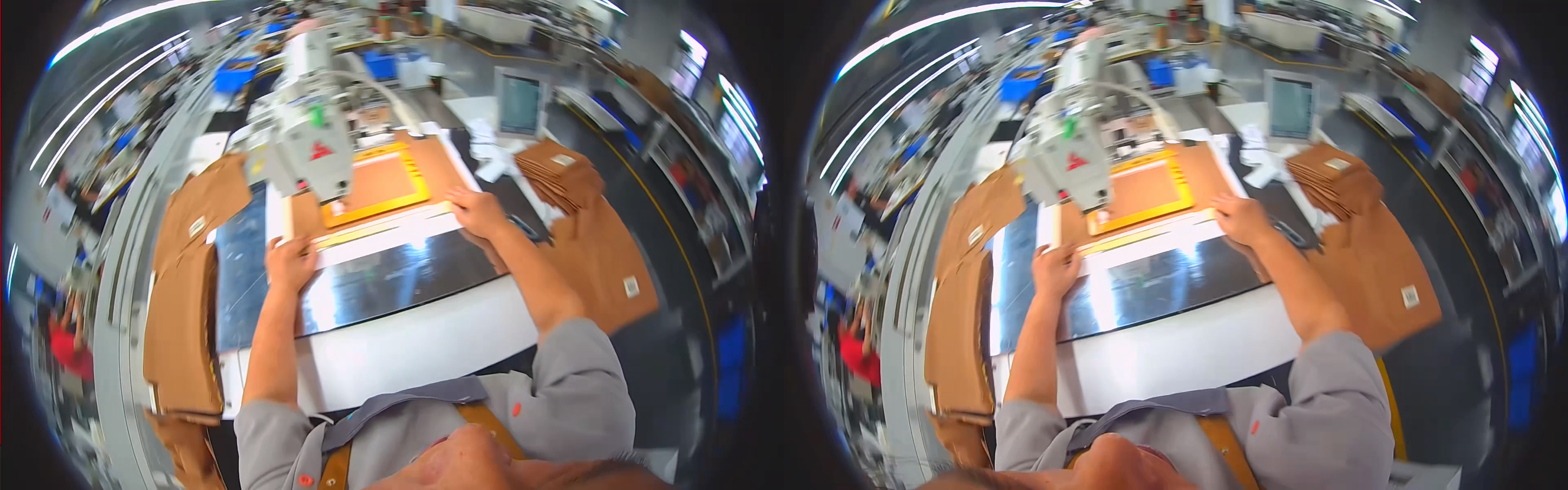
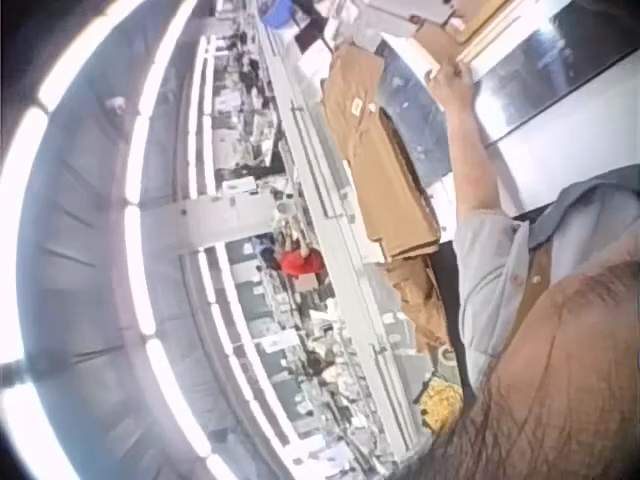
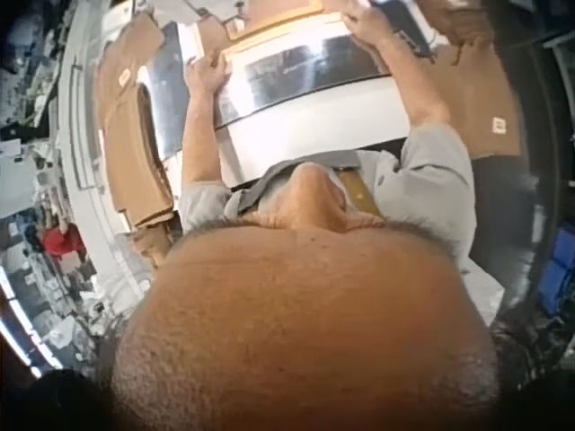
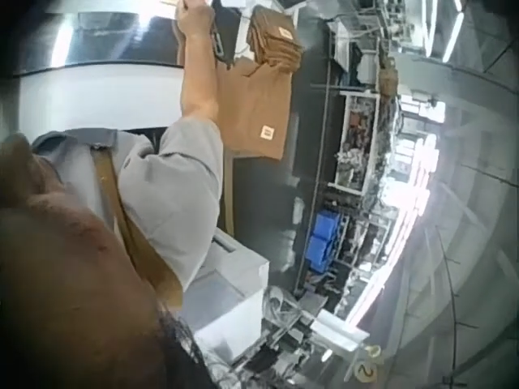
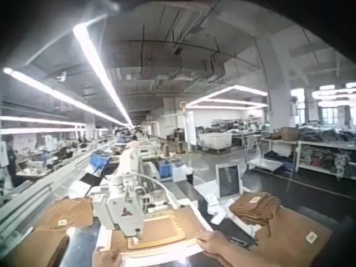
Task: Operator uses an industrial programmable sewing machine to attach labels and stitch leather panels for bags.
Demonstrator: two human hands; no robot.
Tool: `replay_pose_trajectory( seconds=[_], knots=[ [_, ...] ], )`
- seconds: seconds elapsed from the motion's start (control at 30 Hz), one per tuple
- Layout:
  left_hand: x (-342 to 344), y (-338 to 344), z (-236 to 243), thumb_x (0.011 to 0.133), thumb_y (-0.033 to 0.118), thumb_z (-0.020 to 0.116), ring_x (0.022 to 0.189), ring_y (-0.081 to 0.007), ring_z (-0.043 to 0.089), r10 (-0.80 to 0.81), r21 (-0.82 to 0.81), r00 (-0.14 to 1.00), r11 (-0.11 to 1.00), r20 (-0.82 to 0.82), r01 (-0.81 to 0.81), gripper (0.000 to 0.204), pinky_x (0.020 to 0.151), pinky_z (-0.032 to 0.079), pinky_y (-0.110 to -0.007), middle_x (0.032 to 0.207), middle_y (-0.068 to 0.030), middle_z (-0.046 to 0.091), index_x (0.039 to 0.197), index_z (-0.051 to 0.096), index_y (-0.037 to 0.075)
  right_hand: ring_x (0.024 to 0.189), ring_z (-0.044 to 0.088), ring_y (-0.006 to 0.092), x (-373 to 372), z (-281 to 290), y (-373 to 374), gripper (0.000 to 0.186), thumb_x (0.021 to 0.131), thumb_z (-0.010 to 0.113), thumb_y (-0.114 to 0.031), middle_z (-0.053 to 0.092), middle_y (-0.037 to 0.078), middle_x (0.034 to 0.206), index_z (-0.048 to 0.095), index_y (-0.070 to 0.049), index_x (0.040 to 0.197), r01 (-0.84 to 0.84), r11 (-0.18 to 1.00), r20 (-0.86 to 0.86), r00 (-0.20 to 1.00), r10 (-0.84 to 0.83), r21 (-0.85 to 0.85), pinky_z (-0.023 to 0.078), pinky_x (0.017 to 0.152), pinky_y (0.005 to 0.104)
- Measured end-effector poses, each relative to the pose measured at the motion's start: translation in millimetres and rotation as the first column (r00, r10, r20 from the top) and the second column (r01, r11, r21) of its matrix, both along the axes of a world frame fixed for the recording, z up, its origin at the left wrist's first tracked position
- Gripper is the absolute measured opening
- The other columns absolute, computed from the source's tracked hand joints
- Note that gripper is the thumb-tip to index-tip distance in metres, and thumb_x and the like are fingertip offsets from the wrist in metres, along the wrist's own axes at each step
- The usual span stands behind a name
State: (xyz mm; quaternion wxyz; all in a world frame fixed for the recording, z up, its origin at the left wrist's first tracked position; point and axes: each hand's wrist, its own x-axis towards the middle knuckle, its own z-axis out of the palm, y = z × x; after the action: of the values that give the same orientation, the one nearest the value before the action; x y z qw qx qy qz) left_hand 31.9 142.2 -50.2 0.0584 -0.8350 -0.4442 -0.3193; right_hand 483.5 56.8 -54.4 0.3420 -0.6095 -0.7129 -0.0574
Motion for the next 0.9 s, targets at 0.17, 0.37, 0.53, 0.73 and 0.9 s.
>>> replay_pose_trajectory(
  seconds=[0.17,0.37,0.53,0.73,0.9],
  knots=[
    [8,-5,5,0.089,0.022,0.068,0.092,-0.0205,0.074,-0.053,-0.004,0.998,0.999,-0.017,0.053,0.018,0.103,0.045,-0.045,0.099,-0.0093,0.079,0.095,0.08,0.009,0.12,0.067,0.0269,1,1,-4,0.03,0.09,0.065,-0.023,0.072,0.014,0.123,0.075,-0.007,0.114,-0.014,1.0,0.047,0.999,0.013,0.025,0.054,0.1,0.0396],
    [5,-9,5,0.09,0.02,0.068,0.09,-0.0197,0.074,-0.021,-0.018,0.999,1.0,-0.035,0.021,0.019,0.103,0.044,-0.043,0.096,-0.0091,0.079,0.097,0.078,0.006,0.111,0.069,0.0265,17,21,-7,0.024,0.092,0.067,-0.029,0.074,0.008,0.118,0.078,-0.013,0.106,0.05,0.995,-0.003,0.999,-0.05,0.091,0.055,0.09,0.0385],
    [3,-12,7,0.089,0.017,0.069,0.096,-0.0212,0.074,-0.031,-0.019,0.999,0.999,-0.023,0.03,0.018,0.104,0.043,-0.043,0.099,-0.0113,0.079,0.098,0.078,0.004,0.099,0.07,0.0269,111,87,-19,0.017,0.088,0.071,-0.033,0.075,0.007,0.105,0.08,-0.019,0.092,0.526,0.85,0.025,0.85,-0.526,0.019,0.055,0.083,0.0417],
    [9,-11,12,0.089,0.019,0.069,0.103,-0.0214,0.074,-0.015,-0.048,1.0,0.999,-0.022,0.014,0.019,0.106,0.042,-0.044,0.102,-0.0118,0.078,0.098,0.078,0.004,0.096,0.07,0.0286,193,70,-46,0.02,0.087,0.074,-0.032,0.073,0.007,0.095,0.079,-0.013,0.092,0.624,0.779,0.367,0.74,-0.563,-0.064,0.056,0.082,0.0428],
    [10,-12,10,0.089,0.018,0.07,0.099,-0.0212,0.074,-0.016,-0.022,1.0,1.0,-0.027,0.016,0.017,0.106,0.042,-0.044,0.105,-0.0111,0.078,0.097,0.077,0.005,0.092,0.07,0.0311,202,69,-37,0.02,0.089,0.073,-0.033,0.073,0.009,0.094,0.079,-0.014,0.092,0.684,0.724,0.326,0.707,-0.627,-0.091,0.056,0.078,0.0438]
  ],
)
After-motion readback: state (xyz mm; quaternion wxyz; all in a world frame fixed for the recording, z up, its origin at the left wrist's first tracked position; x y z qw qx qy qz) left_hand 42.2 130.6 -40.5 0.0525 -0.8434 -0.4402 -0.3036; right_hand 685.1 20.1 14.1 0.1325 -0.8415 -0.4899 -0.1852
